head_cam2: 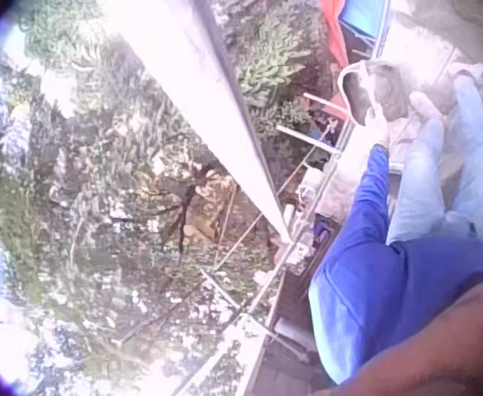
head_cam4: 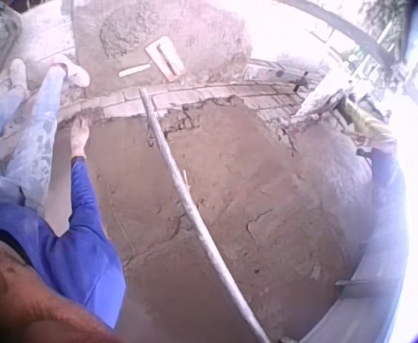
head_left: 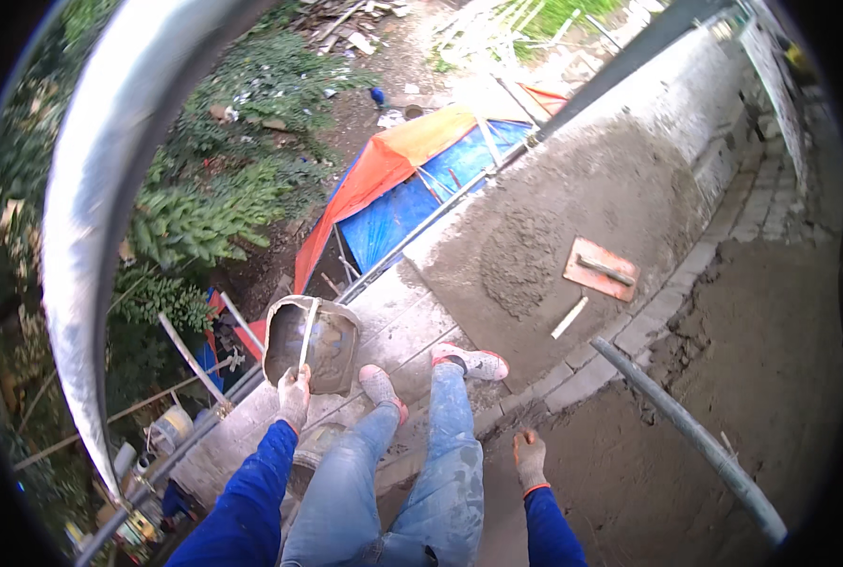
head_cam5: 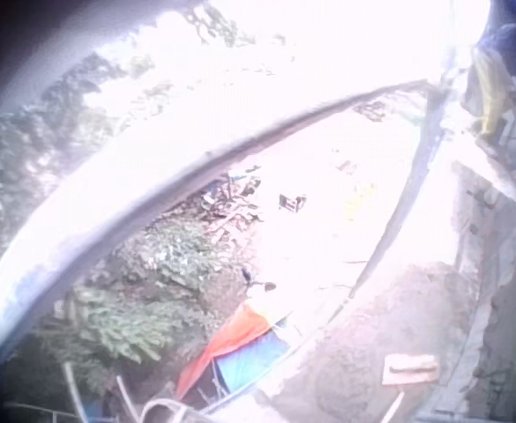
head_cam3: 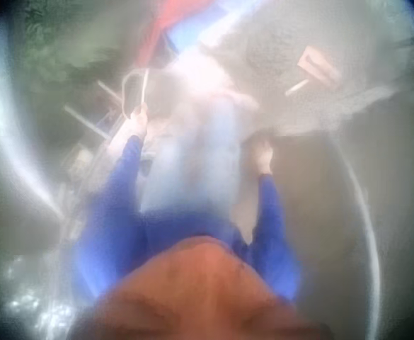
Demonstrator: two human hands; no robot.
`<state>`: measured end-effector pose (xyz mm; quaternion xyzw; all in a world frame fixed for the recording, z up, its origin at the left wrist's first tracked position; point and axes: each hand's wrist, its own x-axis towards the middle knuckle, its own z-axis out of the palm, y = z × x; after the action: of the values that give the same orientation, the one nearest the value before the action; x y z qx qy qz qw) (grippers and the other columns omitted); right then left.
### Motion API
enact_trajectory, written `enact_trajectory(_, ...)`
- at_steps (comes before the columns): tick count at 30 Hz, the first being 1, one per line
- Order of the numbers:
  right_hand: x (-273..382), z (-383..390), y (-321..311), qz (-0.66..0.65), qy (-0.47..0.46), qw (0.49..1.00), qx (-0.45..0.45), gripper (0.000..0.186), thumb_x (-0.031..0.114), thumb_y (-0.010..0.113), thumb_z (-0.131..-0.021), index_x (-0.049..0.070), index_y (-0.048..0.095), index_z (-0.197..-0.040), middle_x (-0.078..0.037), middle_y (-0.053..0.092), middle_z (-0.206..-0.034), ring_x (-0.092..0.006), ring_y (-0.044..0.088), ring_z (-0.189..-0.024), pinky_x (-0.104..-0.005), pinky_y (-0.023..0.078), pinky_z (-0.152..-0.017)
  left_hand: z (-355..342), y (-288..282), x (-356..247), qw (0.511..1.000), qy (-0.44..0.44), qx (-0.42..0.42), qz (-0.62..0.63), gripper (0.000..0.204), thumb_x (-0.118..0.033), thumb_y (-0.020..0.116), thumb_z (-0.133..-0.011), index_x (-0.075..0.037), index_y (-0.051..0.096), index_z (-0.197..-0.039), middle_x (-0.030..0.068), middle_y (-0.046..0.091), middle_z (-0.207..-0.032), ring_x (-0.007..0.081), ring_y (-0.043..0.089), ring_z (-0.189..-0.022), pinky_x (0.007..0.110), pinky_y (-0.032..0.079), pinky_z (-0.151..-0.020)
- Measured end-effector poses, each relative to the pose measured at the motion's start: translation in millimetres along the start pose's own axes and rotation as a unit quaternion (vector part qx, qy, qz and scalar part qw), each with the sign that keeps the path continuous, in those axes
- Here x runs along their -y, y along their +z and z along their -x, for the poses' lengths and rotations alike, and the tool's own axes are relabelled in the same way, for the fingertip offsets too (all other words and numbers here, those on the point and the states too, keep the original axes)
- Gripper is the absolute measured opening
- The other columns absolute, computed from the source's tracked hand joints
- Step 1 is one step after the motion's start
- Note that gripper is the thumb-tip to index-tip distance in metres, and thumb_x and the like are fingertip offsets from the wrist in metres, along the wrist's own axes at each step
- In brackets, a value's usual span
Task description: The person applies and smooths wet cement onto a wall using a trowel and a float. They then move along the scaffolding, retrieve a bucket of cement, and continue the plastering process.
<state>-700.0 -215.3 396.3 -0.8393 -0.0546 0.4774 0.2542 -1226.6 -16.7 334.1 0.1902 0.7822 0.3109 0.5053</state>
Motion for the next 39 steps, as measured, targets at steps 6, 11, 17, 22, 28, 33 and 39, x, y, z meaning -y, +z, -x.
enact_trajectory(6, 433.1, 190.9, 159.4, -0.113, -0.557, 0.820, 0.074, 0.034, 0.012, 0.050, -0.102, -0.006, 0.052, -0.131, -0.015, 0.061, -0.121, -0.0235, 0.060, -0.113, -0.0397, 0.047, -0.102, 20.3, -181.0, 35.8, 0.976, 0.005, -0.193, 0.098, 0.015, -0.006, 0.061, -0.094, -0.008, 0.062, -0.079, -0.0054, 0.052, -0.070, 0.0045, 0.044, -0.061, 0.021, 0.034, -0.054)
enact_trajectory(11, 563.2, 422.8, 269.8, -0.037, -0.810, 0.561, 0.166, 0.043, 0.019, 0.044, -0.103, -0.009, 0.044, -0.137, -0.024, 0.054, -0.134, -0.0322, 0.054, -0.124, -0.0425, 0.038, -0.110, 108.3, -233.0, 40.9, 0.919, -0.046, -0.268, 0.287, 0.010, -0.011, 0.063, -0.094, -0.012, 0.064, -0.084, -0.0073, 0.051, -0.065, 0.0028, 0.041, -0.052, 0.023, 0.030, -0.045)
enact_trajectory(17, 480.8, 483.5, 379.0, 0.312, -0.836, 0.383, 0.238, 0.034, 0.014, 0.047, -0.102, -0.009, 0.059, -0.124, -0.019, 0.065, -0.118, -0.0259, 0.064, -0.107, -0.0350, 0.050, -0.094, 134.5, -232.3, 87.1, 0.759, -0.041, -0.310, 0.571, 0.005, -0.013, 0.066, -0.093, -0.010, 0.063, -0.091, 0.0003, 0.061, -0.084, 0.0101, 0.054, -0.064, 0.028, 0.046, -0.057)
enact_trajectory(22, 438.4, 497.6, 385.8, 0.373, -0.799, 0.419, 0.216, 0.043, 0.025, 0.044, -0.103, -0.009, 0.058, -0.124, -0.022, 0.064, -0.117, -0.0324, 0.063, -0.107, -0.0429, 0.049, -0.093, 134.6, -312.1, 162.2, 0.679, 0.065, -0.326, 0.655, 0.003, -0.009, 0.063, -0.094, -0.009, 0.061, -0.095, 0.0033, 0.062, -0.090, 0.0155, 0.058, -0.073, 0.035, 0.052, -0.068)
enact_trajectory(28, 415.2, 487.5, 416.0, 0.359, -0.840, 0.368, 0.171, 0.049, 0.037, 0.041, -0.102, -0.002, 0.056, -0.129, -0.019, 0.062, -0.121, -0.0338, 0.059, -0.113, -0.0474, 0.047, -0.096, 138.3, -413.1, 230.3, 0.602, 0.015, -0.413, 0.683, 0.014, -0.010, 0.059, -0.095, -0.010, 0.060, -0.110, 0.0056, 0.063, -0.104, 0.0270, 0.063, -0.096, 0.048, 0.052, -0.087)
enact_trajectory(33, 414.2, 468.1, 430.7, 0.388, -0.839, 0.369, 0.094, 0.059, 0.052, 0.039, -0.101, 0.005, 0.054, -0.133, -0.018, 0.060, -0.124, -0.0361, 0.056, -0.117, -0.0541, 0.045, -0.099, 109.5, -475.0, 275.0, 0.503, -0.007, -0.437, 0.746, 0.030, -0.018, 0.050, -0.100, -0.007, 0.052, -0.128, 0.0103, 0.057, -0.127, 0.0314, 0.055, -0.119, 0.053, 0.043, -0.105)
enact_trajectory(39, 388.1, 512.6, 389.9, 0.484, -0.573, -0.453, -0.483, 0.039, 0.030, 0.055, -0.095, 0.000, 0.064, -0.119, -0.017, 0.067, -0.108, -0.0328, 0.066, -0.097, -0.0460, 0.055, -0.086, 68.8, -486.3, 412.4, 0.394, -0.017, -0.462, 0.794, 0.030, -0.019, 0.047, -0.103, -0.002, 0.051, -0.128, 0.0107, 0.057, -0.131, 0.0270, 0.053, -0.125, 0.042, 0.043, -0.106)
